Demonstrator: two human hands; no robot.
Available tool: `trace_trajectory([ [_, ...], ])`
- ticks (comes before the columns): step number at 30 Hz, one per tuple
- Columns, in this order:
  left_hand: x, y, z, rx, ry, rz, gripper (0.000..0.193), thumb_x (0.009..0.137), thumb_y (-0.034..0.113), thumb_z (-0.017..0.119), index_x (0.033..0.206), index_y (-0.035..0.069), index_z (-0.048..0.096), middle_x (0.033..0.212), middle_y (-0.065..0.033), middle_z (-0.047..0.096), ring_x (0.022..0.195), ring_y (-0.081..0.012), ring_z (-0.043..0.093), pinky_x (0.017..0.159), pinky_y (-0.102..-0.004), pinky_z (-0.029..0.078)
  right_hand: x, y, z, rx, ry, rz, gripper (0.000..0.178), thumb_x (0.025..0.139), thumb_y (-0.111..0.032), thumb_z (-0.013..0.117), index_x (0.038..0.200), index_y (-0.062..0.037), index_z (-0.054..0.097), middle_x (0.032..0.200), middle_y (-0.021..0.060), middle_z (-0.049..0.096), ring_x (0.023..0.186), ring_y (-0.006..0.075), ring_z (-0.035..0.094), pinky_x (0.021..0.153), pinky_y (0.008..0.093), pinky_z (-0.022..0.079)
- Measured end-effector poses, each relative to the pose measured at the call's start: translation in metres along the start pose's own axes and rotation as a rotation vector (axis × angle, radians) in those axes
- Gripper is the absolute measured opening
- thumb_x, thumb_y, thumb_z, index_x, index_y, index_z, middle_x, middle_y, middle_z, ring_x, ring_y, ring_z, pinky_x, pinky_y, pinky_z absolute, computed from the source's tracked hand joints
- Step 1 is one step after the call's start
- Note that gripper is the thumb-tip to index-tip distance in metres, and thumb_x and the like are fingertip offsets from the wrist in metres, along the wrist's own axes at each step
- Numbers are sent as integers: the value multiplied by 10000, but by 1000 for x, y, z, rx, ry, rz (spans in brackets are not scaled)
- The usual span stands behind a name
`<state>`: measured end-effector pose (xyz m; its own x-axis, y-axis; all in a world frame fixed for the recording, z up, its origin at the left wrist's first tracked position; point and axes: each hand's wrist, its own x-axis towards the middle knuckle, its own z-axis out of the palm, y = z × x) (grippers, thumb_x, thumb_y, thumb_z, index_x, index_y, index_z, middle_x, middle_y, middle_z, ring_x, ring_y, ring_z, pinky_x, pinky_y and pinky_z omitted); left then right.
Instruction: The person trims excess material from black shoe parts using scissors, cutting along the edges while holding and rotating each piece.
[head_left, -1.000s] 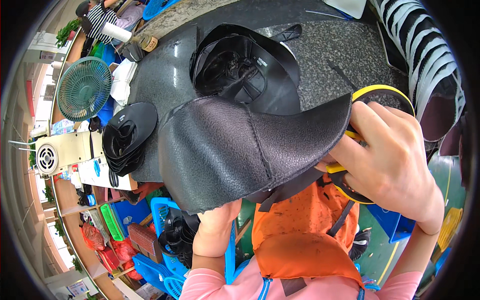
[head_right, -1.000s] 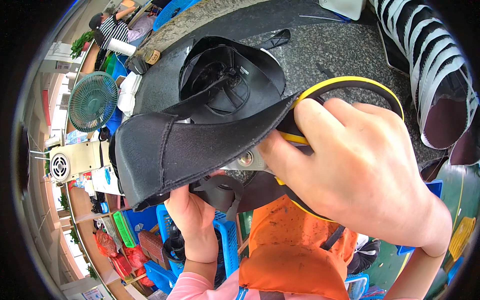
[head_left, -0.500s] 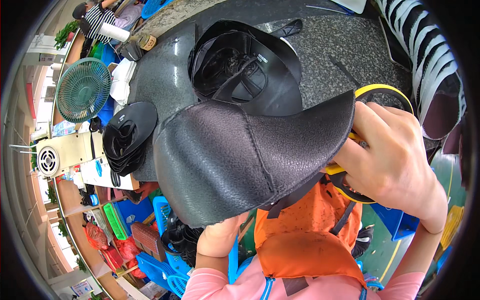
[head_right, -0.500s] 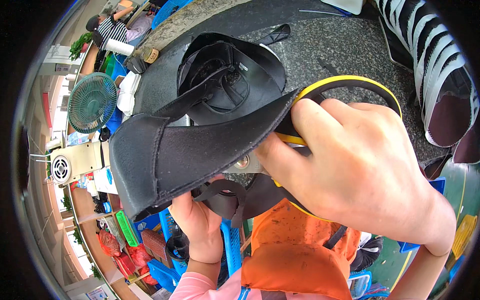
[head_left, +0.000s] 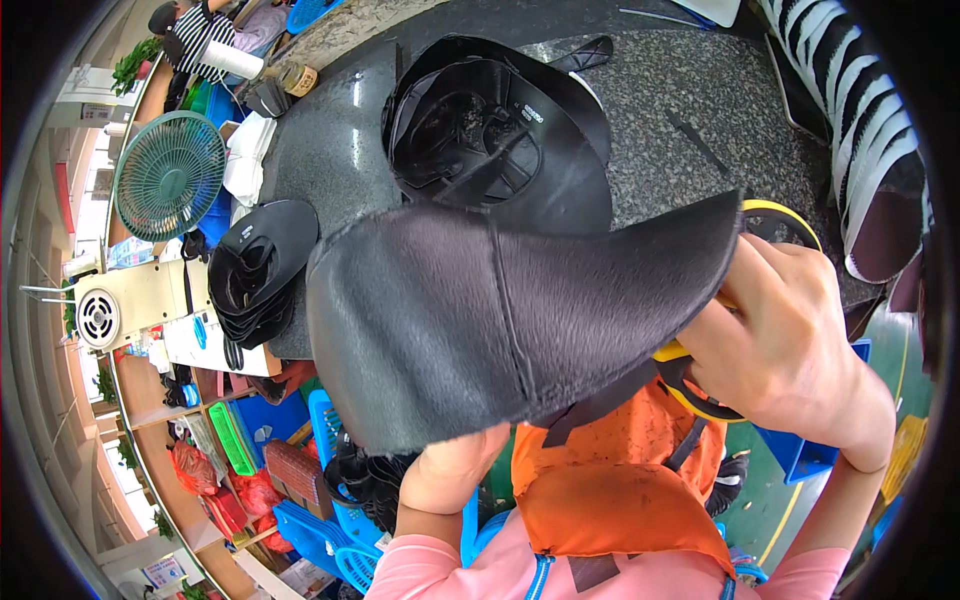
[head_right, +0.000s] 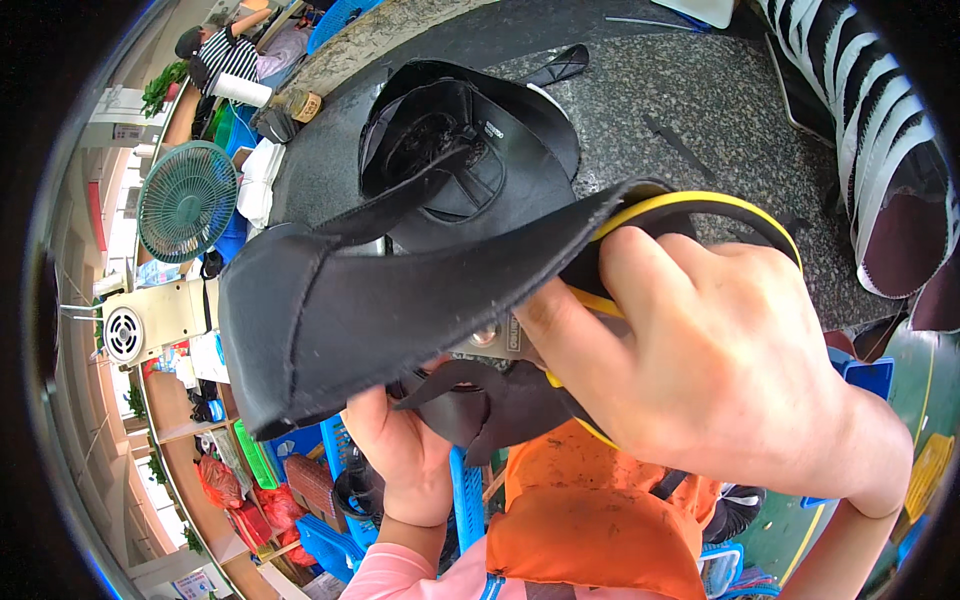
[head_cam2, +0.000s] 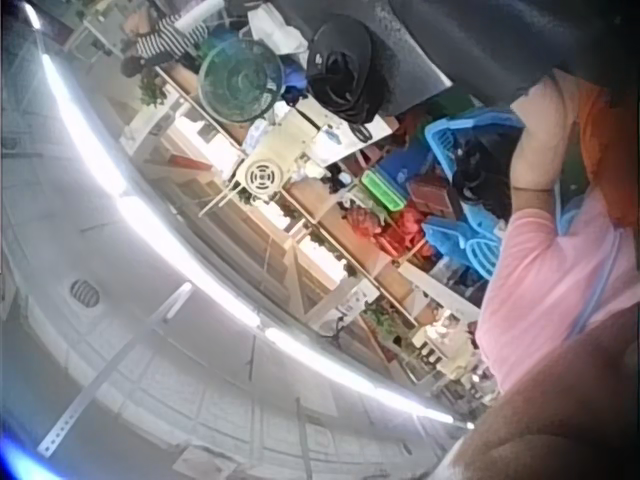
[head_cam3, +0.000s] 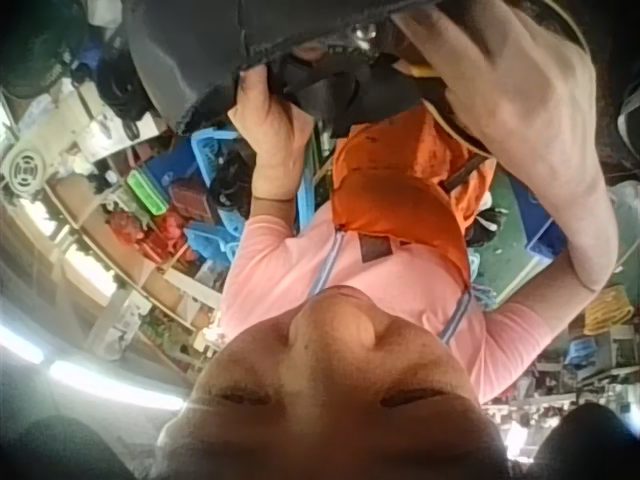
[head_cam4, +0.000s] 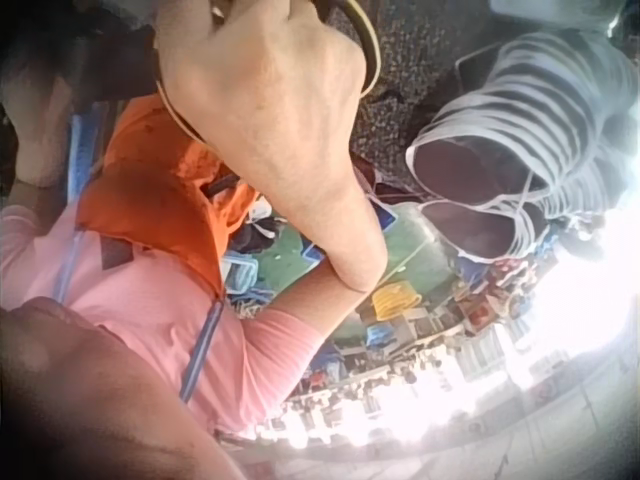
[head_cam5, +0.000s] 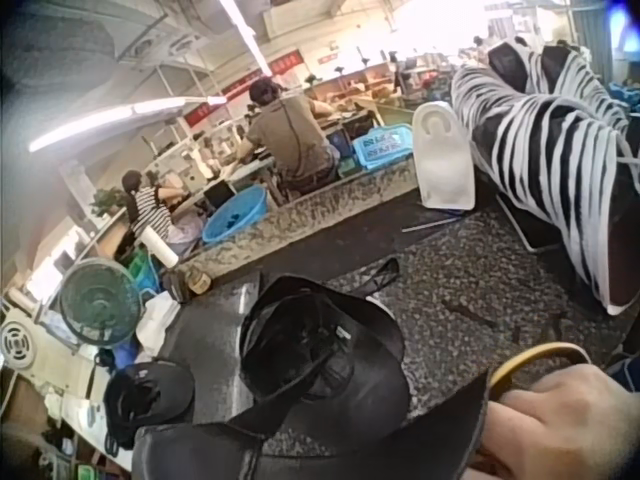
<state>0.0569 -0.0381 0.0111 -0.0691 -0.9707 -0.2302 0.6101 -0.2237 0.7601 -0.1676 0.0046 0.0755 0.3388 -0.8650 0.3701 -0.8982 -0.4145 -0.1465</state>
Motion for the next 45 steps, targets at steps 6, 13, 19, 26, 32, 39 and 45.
trace_trajectory([
  [6,38,21,-6,77,88,230,293,968,113,540,1239,0,536,1130,-159,654,996,-268,659,911,-416,524,8,-10,-11,143,-15,122,545,538,-178,833,1027,-21,649,657,41,456,524,237,472,491,359,356],
  [13,197,143,-147,552,485,563,414,911,94,568,1281,-15,419,1071,-154,611,895,-276,664,799,-381,560,-23,-7,0,248,28,216,514,571,-131,827,1045,-42,646,654,43,486,527,219,487,474,363,378],
  [19,197,167,-189,1729,1095,701,757,745,41,594,1447,67,311,1230,-294,457,1091,-466,547,934,-540,445,-41,4,12,246,-36,315,487,610,-132,826,1054,-71,635,674,35,512,548,235,508,492,367,386],
  [26,253,222,-182,2008,714,813,479,789,155,632,1264,114,584,1216,-215,600,1099,-399,582,975,-463,449,-44,1,8,246,-74,317,516,568,-88,832,1041,-48,630,700,51,561,587,240,565,527,351,425],
  [32,275,289,-160,1774,328,1204,316,851,45,569,1157,40,646,1068,-192,666,993,-348,633,896,-386,471,-47,0,13,265,-12,346,535,572,-124,846,1063,-85,637,674,41,525,555,240,536,504,366,410],
  [39,267,285,-213,2598,412,510,337,842,70,573,1169,-1,616,1120,-182,637,981,-361,655,828,-444,535,-55,-2,13,282,-12,434,517,569,-113,855,1039,-60,646,661,58,531,555,238,535,500,354,408],
  [45,237,231,-209,2764,684,1066,445,868,93,573,1308,44,530,1037,-83,566,939,-244,600,800,-349,526,-63,-2,20,294,-31,433,514,583,-120,859,1046,-55,647,670,71,533,566,250,549,508,353,420],
])
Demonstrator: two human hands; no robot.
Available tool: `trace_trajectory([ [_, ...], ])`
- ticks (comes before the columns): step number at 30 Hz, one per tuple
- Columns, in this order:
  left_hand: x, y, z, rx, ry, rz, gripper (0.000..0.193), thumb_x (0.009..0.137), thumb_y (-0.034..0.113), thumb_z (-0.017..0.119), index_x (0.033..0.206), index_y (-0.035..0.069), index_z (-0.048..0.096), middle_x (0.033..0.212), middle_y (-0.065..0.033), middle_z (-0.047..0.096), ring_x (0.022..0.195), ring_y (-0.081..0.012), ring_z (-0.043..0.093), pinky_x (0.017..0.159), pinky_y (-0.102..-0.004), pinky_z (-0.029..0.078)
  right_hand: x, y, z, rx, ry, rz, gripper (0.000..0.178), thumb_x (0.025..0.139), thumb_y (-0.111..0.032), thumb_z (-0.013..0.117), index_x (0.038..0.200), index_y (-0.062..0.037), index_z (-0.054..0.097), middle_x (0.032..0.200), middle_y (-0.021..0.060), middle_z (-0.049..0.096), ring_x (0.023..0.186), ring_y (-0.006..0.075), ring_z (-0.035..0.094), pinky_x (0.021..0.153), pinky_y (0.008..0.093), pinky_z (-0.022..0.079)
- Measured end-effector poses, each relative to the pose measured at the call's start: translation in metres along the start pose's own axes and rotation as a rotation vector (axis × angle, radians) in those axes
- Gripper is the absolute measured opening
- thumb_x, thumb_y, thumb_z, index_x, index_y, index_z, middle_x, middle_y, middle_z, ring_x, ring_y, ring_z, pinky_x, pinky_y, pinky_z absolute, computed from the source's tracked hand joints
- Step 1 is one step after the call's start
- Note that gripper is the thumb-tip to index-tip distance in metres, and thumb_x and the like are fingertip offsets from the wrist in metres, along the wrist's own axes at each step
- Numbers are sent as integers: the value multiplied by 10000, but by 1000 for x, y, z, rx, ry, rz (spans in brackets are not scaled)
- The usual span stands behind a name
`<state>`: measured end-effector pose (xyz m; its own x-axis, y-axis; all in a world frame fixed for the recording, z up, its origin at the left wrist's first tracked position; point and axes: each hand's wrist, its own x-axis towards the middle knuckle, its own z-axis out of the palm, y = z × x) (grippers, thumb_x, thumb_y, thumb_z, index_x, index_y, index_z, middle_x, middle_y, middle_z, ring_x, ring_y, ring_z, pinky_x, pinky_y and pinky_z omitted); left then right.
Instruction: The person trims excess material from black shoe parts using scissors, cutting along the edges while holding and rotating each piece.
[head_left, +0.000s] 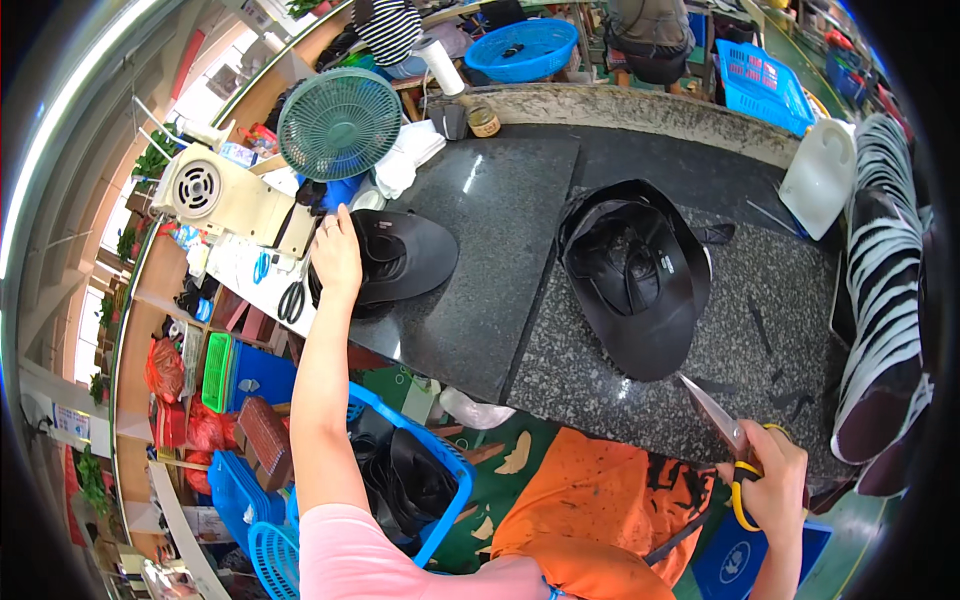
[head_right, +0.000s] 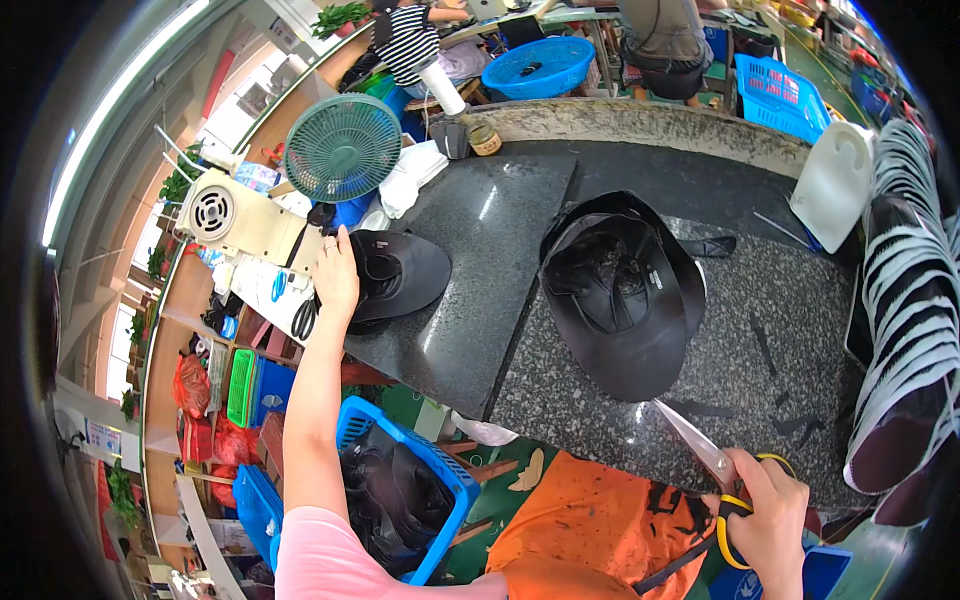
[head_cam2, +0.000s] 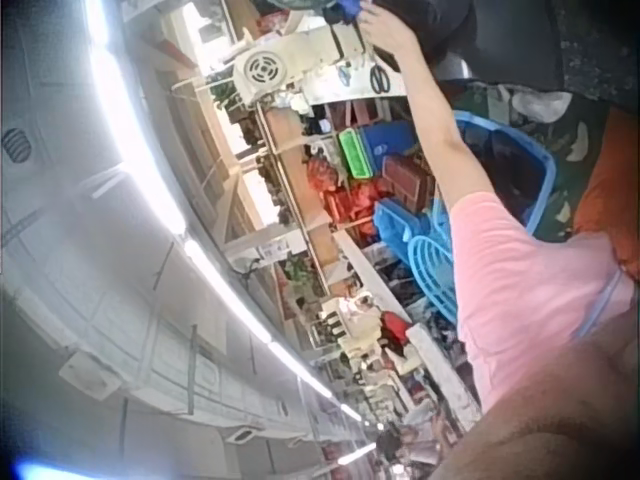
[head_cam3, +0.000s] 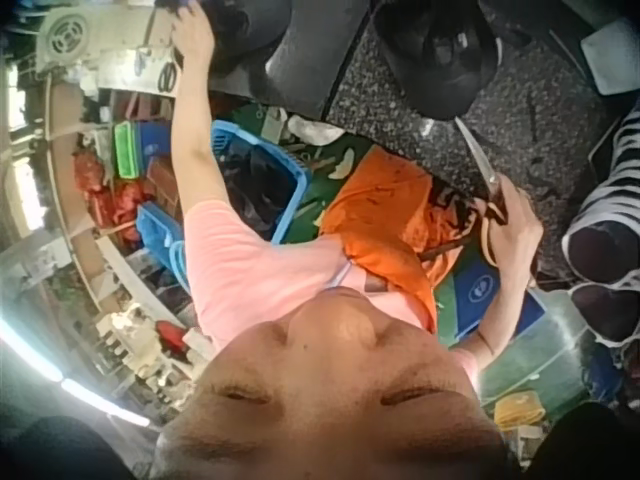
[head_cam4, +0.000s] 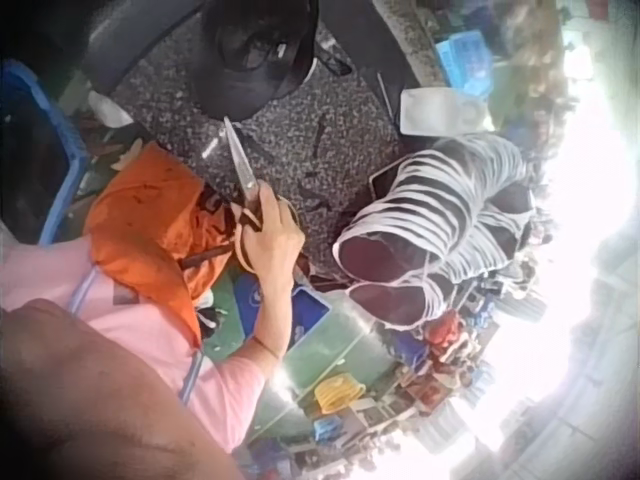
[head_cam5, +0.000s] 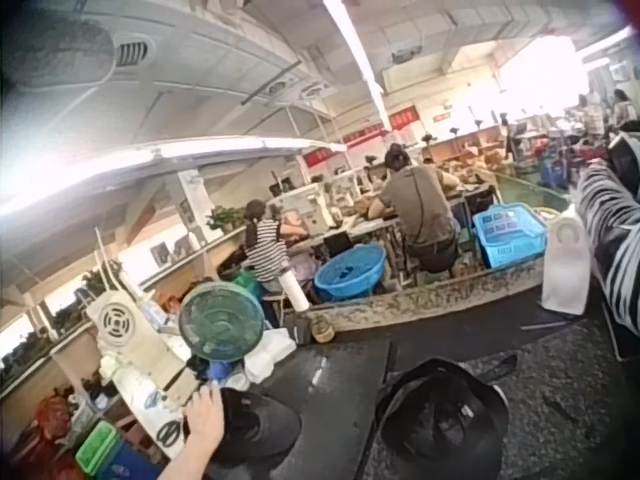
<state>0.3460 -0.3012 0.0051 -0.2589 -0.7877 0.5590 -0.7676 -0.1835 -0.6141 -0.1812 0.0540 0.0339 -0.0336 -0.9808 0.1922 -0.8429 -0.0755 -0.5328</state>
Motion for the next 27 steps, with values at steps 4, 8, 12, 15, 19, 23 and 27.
trace_trajectory([
  [4,4,13,-46,-311,297,95,478,811,163,658,1265,46,569,1102,-124,540,1000,-304,547,886,-434,449,-11,7,1,-6,-10,54,507,608,-126,858,1062,-48,644,692,69,545,561,233,560,507,351,425],
  [8,-33,60,-47,-611,-46,328,370,829,294,693,1116,64,649,1085,-94,581,940,-303,570,795,-423,463,-16,7,2,-20,18,78,506,604,-126,858,1060,-56,649,685,65,546,547,228,560,506,350,428],
  [12,-43,59,-58,-309,-155,272,404,816,316,701,1150,93,656,1118,-112,583,1065,-321,527,909,-471,425,-13,8,7,32,-26,48,453,633,-138,842,1039,-74,652,710,62,586,600,236,595,535,353,456],
  [15,-38,100,-113,-780,56,238,322,798,187,727,1097,72,693,1214,-135,585,1178,-352,494,1017,-464,383,-16,8,13,137,-47,85,467,641,-156,845,1057,-72,649,726,65,598,618,237,608,557,352,476],
  [19,-13,171,-218,-1358,191,283,335,782,127,738,1107,73,678,1087,-96,607,1057,-296,561,931,-379,450,-11,-1,25,113,-5,66,502,697,-205,826,1138,-68,629,808,96,639,673,286,635,600,384,510],
  [23,31,219,-242,-1012,144,390,296,751,92,703,1024,40,600,965,-122,602,935,-285,592,816,-386,495,-6,-13,31,175,41,75,516,710,-219,828,1158,-60,626,827,108,648,682,286,640,622,381,519],
  [27,45,234,-240,-996,217,476,180,714,38,644,858,59,537,896,-106,593,817,-284,613,708,-395,516,-16,-5,31,312,40,173,519,710,-188,840,1160,-40,629,919,140,683,764,303,668,695,353,532],
])
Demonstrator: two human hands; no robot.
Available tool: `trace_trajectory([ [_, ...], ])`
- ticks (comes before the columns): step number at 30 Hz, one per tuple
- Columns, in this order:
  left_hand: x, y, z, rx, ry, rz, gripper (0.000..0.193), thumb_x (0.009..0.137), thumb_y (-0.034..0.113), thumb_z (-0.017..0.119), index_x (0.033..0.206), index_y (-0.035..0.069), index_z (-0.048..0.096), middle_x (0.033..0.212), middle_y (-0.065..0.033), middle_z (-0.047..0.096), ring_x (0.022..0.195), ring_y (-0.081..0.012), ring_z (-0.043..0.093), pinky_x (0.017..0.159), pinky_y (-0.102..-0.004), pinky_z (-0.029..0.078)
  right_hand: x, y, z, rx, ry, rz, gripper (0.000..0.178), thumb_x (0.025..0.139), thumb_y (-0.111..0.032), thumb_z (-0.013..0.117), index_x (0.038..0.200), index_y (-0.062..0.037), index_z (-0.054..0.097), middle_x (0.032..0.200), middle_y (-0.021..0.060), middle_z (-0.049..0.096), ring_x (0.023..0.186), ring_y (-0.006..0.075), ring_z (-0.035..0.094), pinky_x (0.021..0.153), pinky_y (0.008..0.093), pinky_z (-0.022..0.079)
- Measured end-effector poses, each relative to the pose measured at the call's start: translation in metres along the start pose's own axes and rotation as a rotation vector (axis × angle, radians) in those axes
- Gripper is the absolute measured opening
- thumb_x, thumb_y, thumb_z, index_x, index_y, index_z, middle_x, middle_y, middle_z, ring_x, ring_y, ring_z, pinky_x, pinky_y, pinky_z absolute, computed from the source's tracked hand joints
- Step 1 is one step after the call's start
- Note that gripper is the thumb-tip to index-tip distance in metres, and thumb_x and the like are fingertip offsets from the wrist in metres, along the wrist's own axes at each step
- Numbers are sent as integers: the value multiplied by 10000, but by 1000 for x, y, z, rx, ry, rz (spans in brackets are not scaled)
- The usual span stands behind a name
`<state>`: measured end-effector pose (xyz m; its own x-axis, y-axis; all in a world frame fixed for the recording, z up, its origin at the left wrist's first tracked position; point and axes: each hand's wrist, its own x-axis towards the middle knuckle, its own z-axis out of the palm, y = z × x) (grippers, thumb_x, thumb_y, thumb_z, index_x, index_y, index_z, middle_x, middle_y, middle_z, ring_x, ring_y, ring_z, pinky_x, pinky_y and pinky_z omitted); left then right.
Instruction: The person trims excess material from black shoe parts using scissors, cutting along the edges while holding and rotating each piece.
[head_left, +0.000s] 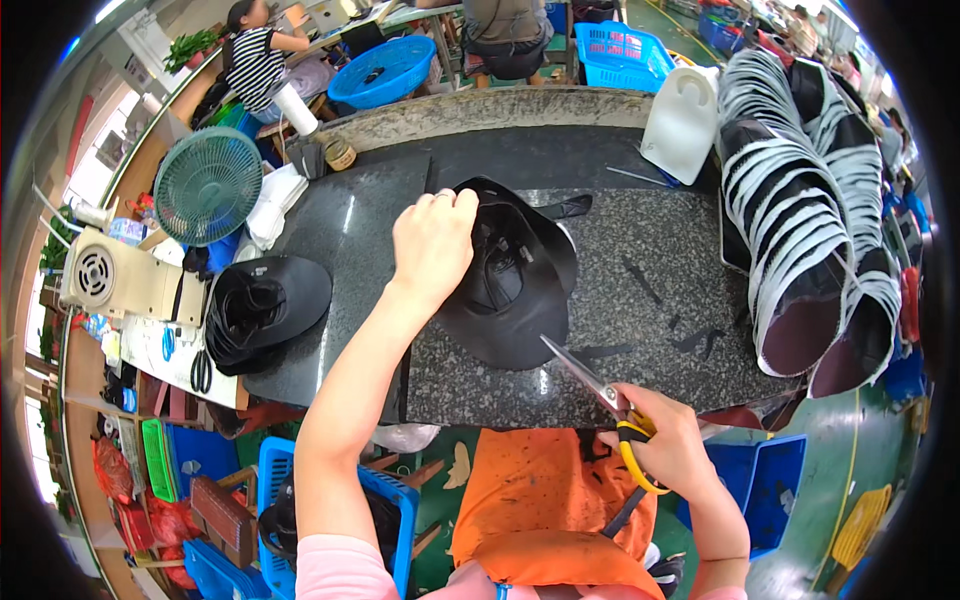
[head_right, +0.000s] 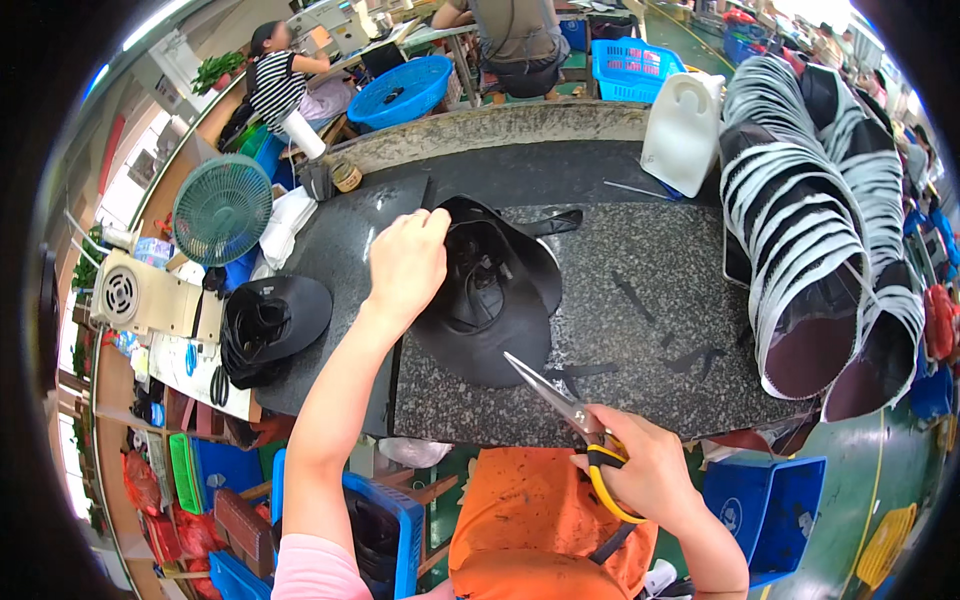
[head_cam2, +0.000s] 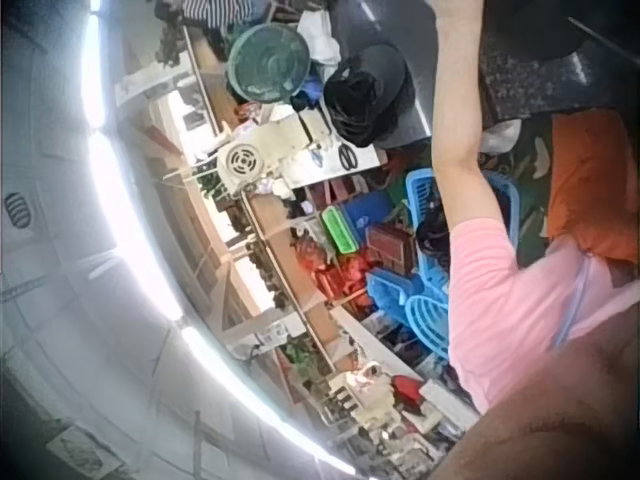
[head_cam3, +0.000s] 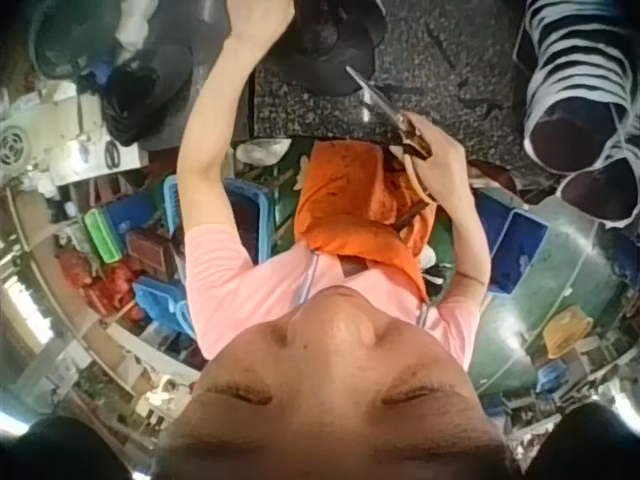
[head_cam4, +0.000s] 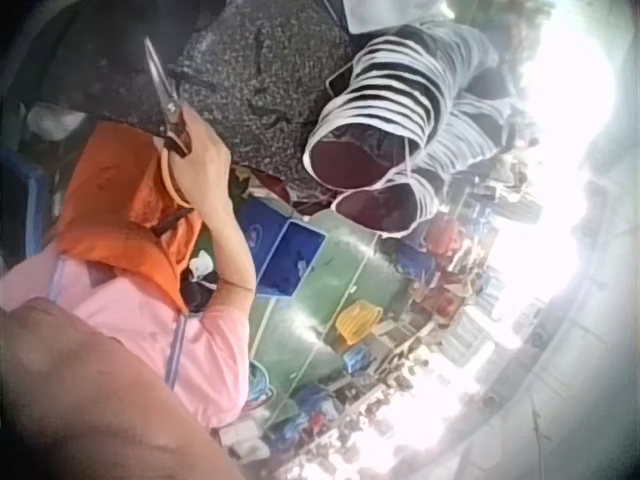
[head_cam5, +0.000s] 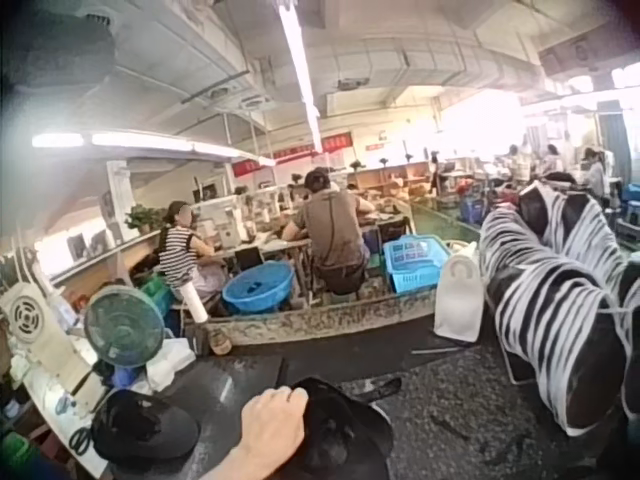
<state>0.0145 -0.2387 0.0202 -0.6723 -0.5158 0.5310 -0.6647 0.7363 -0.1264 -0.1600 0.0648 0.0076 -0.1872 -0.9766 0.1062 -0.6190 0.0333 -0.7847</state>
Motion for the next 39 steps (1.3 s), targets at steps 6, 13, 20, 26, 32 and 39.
trace_trajectory([
  [6,11,-2,-2,-167,-185,2,306,715,162,786,925,67,586,957,-98,593,880,-300,625,741,-415,523,0,-2,-1,146,-20,187,534,728,-150,840,1183,0,605,947,144,684,786,253,654,752,321,512],
  [13,32,-4,-25,-493,-394,-61,224,719,-35,558,931,29,590,884,-133,625,876,-368,618,796,-440,501,-3,1,4,492,16,276,518,754,-98,819,1206,19,595,934,49,673,792,86,564,748,241,476],
  [20,-6,38,-60,-1279,-906,-21,791,564,-123,376,1326,-5,550,1374,-137,554,1352,-221,438,1154,-326,275,-3,-18,27,931,-67,182,579,855,-43,719,1373,-17,461,995,56,648,956,92,583,837,254,469],
  [26,-57,63,-58,-1122,-1231,-197,358,859,112,666,1162,-46,559,1049,-87,637,958,-180,649,842,-290,516,20,-9,57,945,70,265,575,912,-122,684,1409,-12,416,1047,52,640,866,92,588,764,253,502],
  [32,-85,76,-63,-1445,-1360,-706,311,889,92,635,1155,-49,559,986,-99,657,833,-149,678,683,-259,542,22,-5,53,783,125,114,557,867,-131,732,1350,-10,483,994,80,651,734,104,581,681,262,513],
  [39,-105,82,-79,-1626,-646,-1054,225,977,68,532,1156,-62,571,1082,-125,651,907,-192,672,788,-314,599,-6,-19,6,-125,127,-174,574,696,-232,827,1183,-88,559,808,89,518,647,290,560,562,396,445],
])
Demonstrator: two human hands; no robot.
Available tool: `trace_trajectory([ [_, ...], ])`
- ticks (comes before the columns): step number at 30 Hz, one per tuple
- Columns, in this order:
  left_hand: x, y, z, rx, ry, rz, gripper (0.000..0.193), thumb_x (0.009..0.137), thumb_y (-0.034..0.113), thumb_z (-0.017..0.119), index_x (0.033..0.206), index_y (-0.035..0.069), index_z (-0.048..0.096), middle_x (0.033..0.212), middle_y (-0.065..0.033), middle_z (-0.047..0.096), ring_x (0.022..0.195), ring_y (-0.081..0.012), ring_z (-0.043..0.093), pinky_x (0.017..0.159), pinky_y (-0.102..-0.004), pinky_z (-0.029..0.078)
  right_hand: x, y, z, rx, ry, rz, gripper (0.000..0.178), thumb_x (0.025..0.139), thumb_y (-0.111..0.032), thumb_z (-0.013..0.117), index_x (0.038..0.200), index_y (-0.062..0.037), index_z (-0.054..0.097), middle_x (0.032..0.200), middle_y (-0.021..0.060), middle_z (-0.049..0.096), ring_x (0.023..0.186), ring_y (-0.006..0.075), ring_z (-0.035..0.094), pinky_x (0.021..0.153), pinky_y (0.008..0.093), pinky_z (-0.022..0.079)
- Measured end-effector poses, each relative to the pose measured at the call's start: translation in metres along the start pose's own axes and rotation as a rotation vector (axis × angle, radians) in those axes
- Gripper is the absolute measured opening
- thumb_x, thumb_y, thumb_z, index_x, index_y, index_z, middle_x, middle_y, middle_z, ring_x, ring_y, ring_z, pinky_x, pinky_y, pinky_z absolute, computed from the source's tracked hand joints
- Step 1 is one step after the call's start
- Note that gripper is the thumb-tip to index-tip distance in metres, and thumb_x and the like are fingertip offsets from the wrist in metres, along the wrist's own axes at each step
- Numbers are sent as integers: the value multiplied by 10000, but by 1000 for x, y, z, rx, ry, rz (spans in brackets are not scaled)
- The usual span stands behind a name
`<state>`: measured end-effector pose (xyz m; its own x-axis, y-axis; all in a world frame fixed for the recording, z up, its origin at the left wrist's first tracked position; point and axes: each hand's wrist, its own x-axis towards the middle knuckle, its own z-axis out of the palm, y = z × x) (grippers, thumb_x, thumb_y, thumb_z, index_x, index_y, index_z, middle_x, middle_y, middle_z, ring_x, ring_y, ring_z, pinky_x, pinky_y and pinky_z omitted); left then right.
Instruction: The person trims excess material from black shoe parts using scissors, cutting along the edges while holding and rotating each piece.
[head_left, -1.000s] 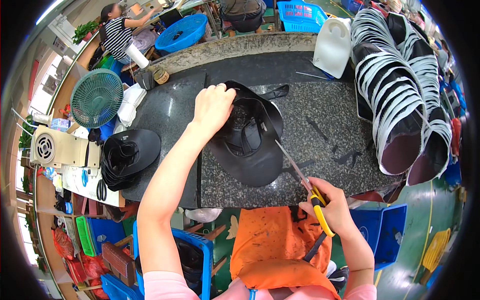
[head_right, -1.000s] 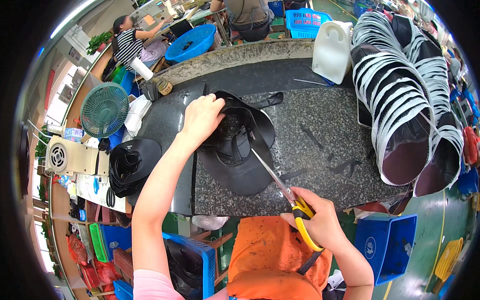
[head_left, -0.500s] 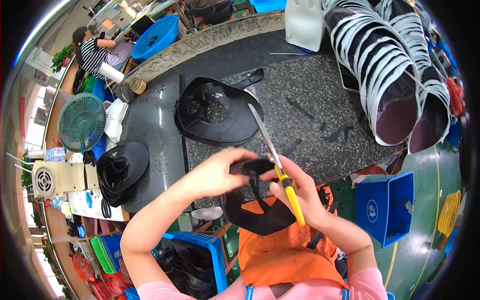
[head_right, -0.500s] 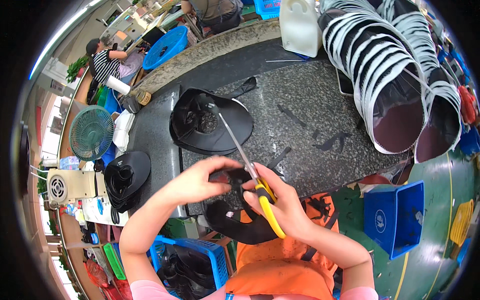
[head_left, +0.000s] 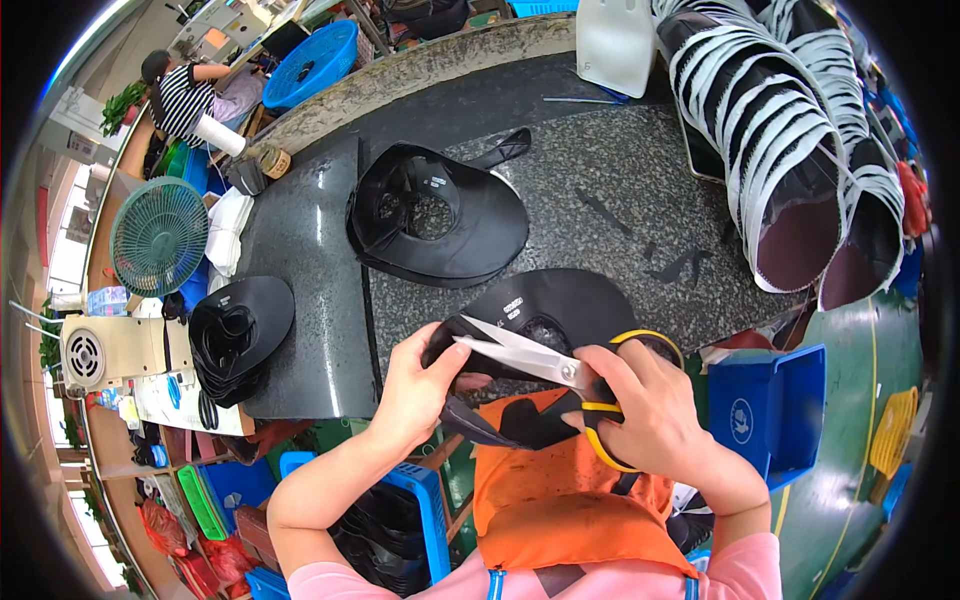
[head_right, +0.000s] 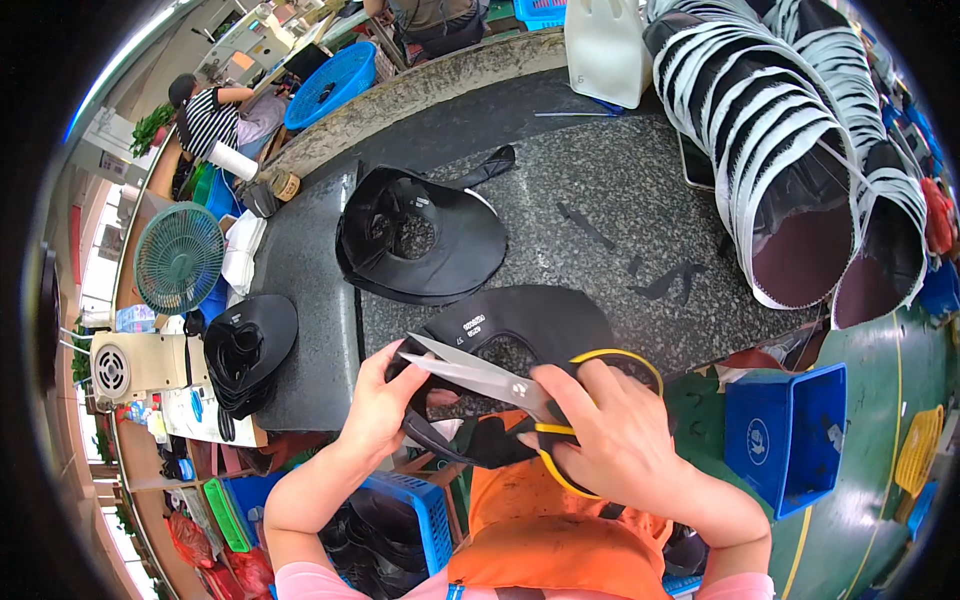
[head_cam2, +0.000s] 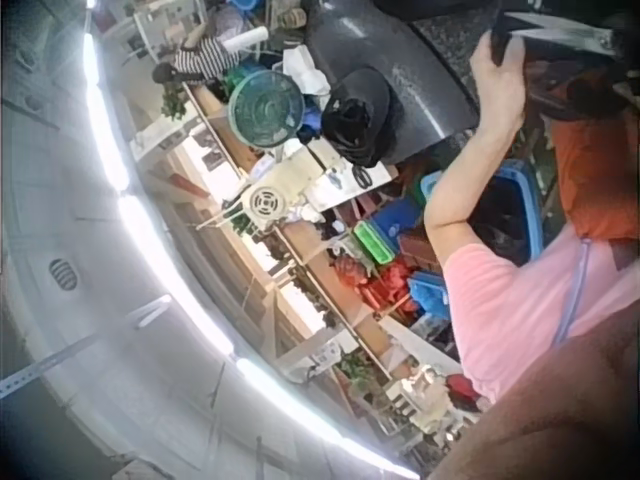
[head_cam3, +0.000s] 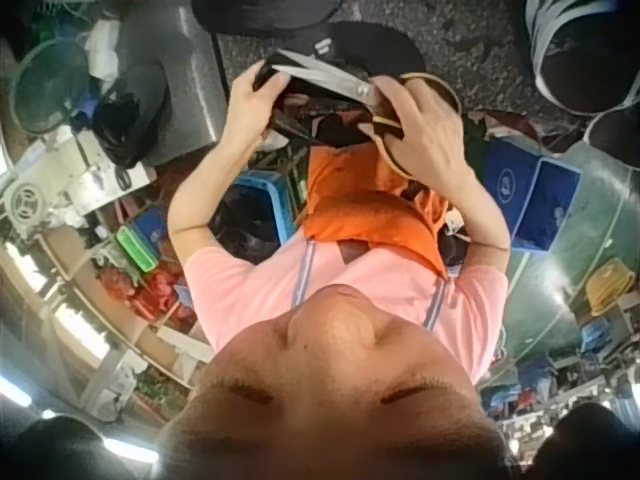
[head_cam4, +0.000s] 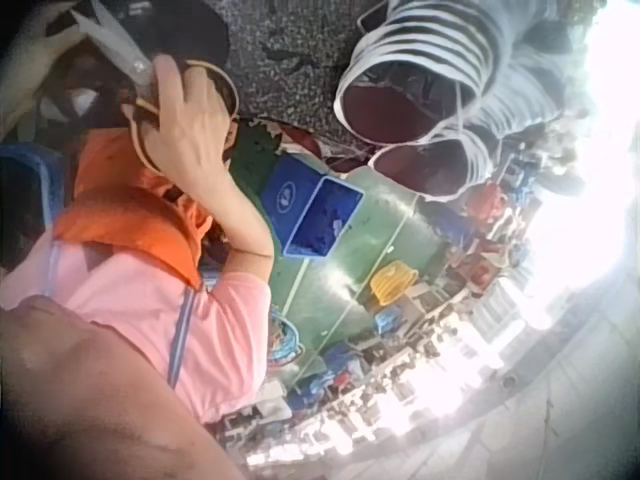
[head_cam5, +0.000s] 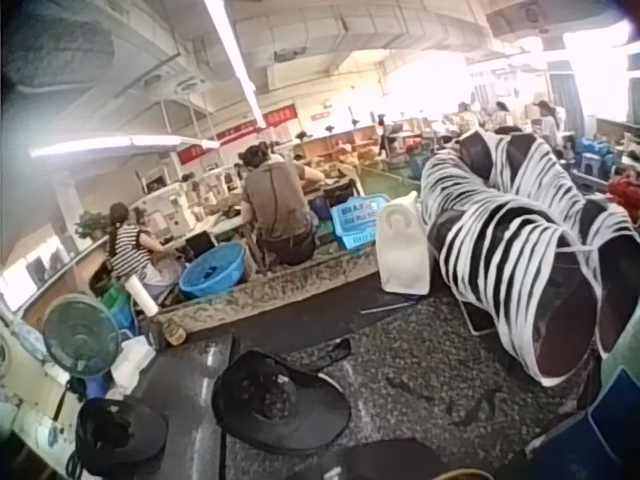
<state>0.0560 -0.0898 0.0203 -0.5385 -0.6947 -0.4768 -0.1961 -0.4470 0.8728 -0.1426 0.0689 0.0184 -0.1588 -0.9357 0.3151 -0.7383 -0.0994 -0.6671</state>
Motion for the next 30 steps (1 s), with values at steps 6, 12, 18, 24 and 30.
trace_trajectory([
  [6,-13,-6,20,-340,-51,-4,239,954,76,598,1161,-39,566,1104,-134,647,955,-211,663,837,-352,589,-4,6,-16,-311,-99,-20,623,634,-347,842,1143,-107,574,876,91,498,733,278,530,645,386,395],
  [12,-19,-9,26,-485,-91,-14,254,915,40,632,1150,-33,569,1091,-138,658,944,-230,664,857,-376,563,4,5,-33,-382,-159,-30,616,644,-360,830,1158,-140,571,868,78,477,764,261,505,661,382,374],
  [18,-22,-12,31,-591,-106,18,274,910,28,633,1163,-45,560,1103,-140,659,992,-228,662,914,-373,539,10,13,-39,-383,-165,-148,624,629,-336,825,1169,-153,573,858,66,469,743,254,503,639,376,379],
  [24,-25,-13,30,-454,-142,130,279,911,0,624,1176,-51,555,1134,-146,655,1027,-214,656,943,-371,529,11,18,-48,-392,-183,-205,592,632,-286,815,1160,-134,594,797,56,461,684,235,514,586,370,406],
  [30,-29,-15,27,-421,-153,194,288,909,-6,632,1185,-42,558,1130,-141,660,1024,-191,652,923,-342,528,21,21,-53,-259,-178,-235,602,605,-294,835,1135,-129,603,774,55,454,635,239,511,561,368,402],
])
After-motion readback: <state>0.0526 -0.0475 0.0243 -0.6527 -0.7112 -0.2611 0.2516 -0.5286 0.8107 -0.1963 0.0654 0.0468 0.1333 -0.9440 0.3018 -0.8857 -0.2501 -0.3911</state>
